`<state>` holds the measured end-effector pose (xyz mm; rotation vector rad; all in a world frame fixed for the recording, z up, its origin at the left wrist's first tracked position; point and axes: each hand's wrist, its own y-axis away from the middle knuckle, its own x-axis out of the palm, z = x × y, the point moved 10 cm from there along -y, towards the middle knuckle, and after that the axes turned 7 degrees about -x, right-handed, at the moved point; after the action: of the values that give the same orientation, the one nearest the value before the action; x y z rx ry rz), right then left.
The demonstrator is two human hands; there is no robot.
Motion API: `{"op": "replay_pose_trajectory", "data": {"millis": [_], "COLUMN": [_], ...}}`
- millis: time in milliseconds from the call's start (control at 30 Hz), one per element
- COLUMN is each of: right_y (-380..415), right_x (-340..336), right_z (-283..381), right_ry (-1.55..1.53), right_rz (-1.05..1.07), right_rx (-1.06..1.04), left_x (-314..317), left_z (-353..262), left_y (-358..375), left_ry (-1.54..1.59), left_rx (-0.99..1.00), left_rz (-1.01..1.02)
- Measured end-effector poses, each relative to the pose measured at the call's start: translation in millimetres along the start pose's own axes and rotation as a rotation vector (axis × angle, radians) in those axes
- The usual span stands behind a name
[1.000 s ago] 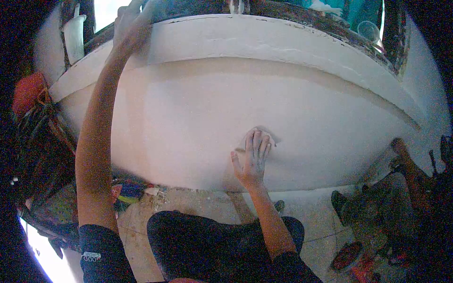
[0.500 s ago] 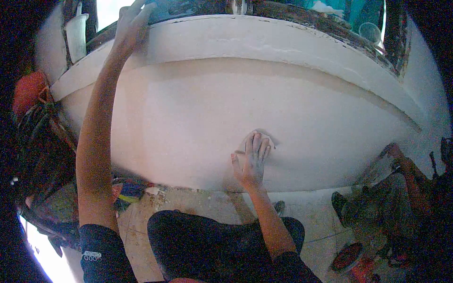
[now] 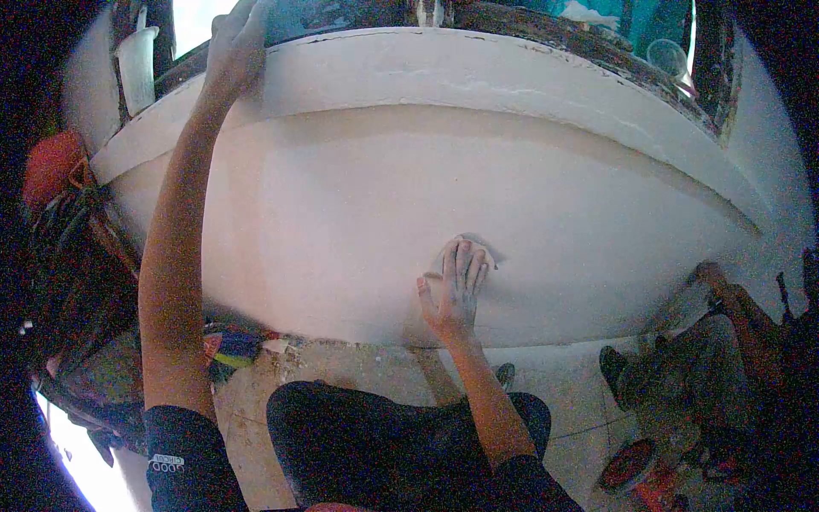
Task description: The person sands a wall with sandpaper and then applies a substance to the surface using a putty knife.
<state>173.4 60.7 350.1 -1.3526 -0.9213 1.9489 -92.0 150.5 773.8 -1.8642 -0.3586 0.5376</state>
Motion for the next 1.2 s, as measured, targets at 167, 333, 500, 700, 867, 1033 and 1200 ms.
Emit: {"op": "replay_pose_trajectory", "data": {"millis": [167, 333, 500, 700, 867, 1033, 1200], "right_y": [-1, 2, 1, -19, -16, -15, -15], "right_x": [-3, 1, -1, -27, -22, -23, -24], "right_z": [3, 0, 3, 15, 12, 11, 13], "right_ry": [0.003, -0.019, -0.01, -0.004, -0.007, -0.01, -0.009], "right_rz": [-0.011, -0.013, 0.017, -0.019, 0.017, 0.02, 0.006], "right_rx": [-0.008, -0.006, 0.0, 0.004, 0.007, 0.009, -0.013], "left_x": [-1, 2, 3, 4, 10, 11, 6], "left_z": [1, 0, -1, -10, -11, -18, -33], "left_y": [-1, 0, 2, 3, 9, 12, 19], "left_ry": [-0.009, 0.047, 0.018, -0.137, -0.2, -0.197, -0.209], "left_rx": [0.06, 0.023, 0.014, 0.061, -0.001, 0.015, 0.054], "left_rz": [-0.017, 0.038, 0.055, 0.12, 0.216, 0.209, 0.212]}}
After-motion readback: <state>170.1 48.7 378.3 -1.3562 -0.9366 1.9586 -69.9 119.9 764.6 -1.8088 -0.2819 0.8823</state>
